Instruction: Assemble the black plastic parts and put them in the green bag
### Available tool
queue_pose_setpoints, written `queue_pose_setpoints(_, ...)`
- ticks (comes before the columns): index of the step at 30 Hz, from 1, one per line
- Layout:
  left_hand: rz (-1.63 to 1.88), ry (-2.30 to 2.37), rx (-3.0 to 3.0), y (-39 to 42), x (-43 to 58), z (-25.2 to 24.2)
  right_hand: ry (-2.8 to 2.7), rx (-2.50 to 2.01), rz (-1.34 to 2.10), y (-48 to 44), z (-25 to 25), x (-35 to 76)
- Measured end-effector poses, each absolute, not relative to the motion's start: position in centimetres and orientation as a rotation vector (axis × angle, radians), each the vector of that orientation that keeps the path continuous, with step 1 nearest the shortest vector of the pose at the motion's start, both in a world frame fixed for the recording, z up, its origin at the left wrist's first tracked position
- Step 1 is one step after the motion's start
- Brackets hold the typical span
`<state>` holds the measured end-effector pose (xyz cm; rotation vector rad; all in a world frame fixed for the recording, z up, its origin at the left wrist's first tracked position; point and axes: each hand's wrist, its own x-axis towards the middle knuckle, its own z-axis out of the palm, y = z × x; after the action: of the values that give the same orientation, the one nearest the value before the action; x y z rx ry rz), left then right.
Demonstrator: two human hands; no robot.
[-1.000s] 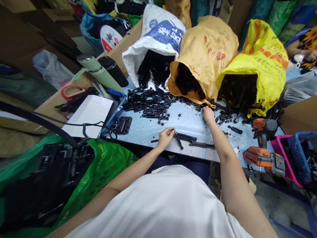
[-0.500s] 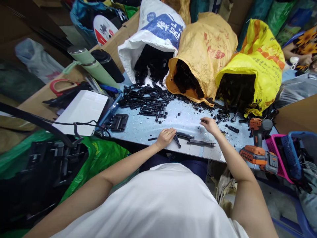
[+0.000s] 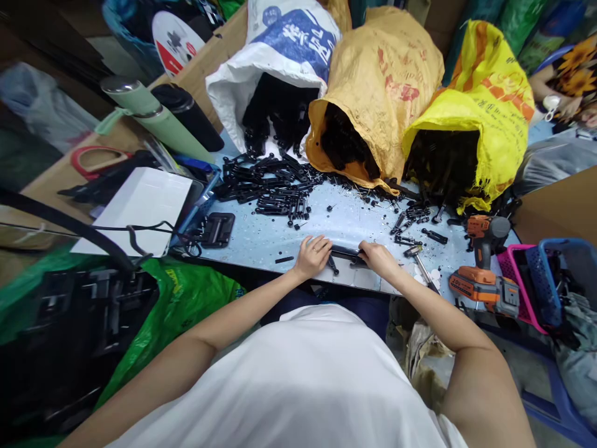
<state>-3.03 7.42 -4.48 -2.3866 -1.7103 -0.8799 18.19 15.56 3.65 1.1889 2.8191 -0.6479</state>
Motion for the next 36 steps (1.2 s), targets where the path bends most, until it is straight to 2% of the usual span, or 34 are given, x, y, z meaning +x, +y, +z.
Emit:
queue_pose_setpoints(4, -0.634, -1.600, -2.722, 8.4, 0.0, -2.5, 3.024, 1.167, -0.581, 14.6, 1.7, 19.5)
queue_pose_setpoints(9, -0.334, -1.746, -2.917, 10.1, 2.2, -0.8, 3.213, 0.992, -0.371, 14.0, -0.8, 21.0)
queue_pose_setpoints(17, -0.383, -1.573, -2.992, 9.7, 0.7, -0.8, 2.994, 0.715, -0.405, 15.9, -1.0, 22.0)
queue_pose_setpoints(22, -0.282, -1.521, -2.855, 9.6, -0.1, -1.6, 2.868, 1.069, -0.221, 15.6, 0.0, 22.3)
queue_pose_setpoints(25, -0.431, -1.577, -2.787, 10.0, -0.5, -1.6, 2.884, 1.131, -0.226, 15.2, 1.1, 22.0)
queue_pose_setpoints(29, -0.830, -1.573, -2.705, 9.3, -1.2, 0.7, 3.066, 0.861, -0.414, 14.5, 4.8, 21.8)
queue_pose_setpoints(33, -1.495, -1.366, -2.845, 6.4, -1.1, 4.8, 3.271, 0.301, -1.003, 12.6, 8.3, 21.3)
queue_pose_setpoints(36, -1.961, -1.307, -2.834, 4.3, 0.6, 6.4, 3.344, 0.291, -1.498, 10.2, 7.3, 19.3)
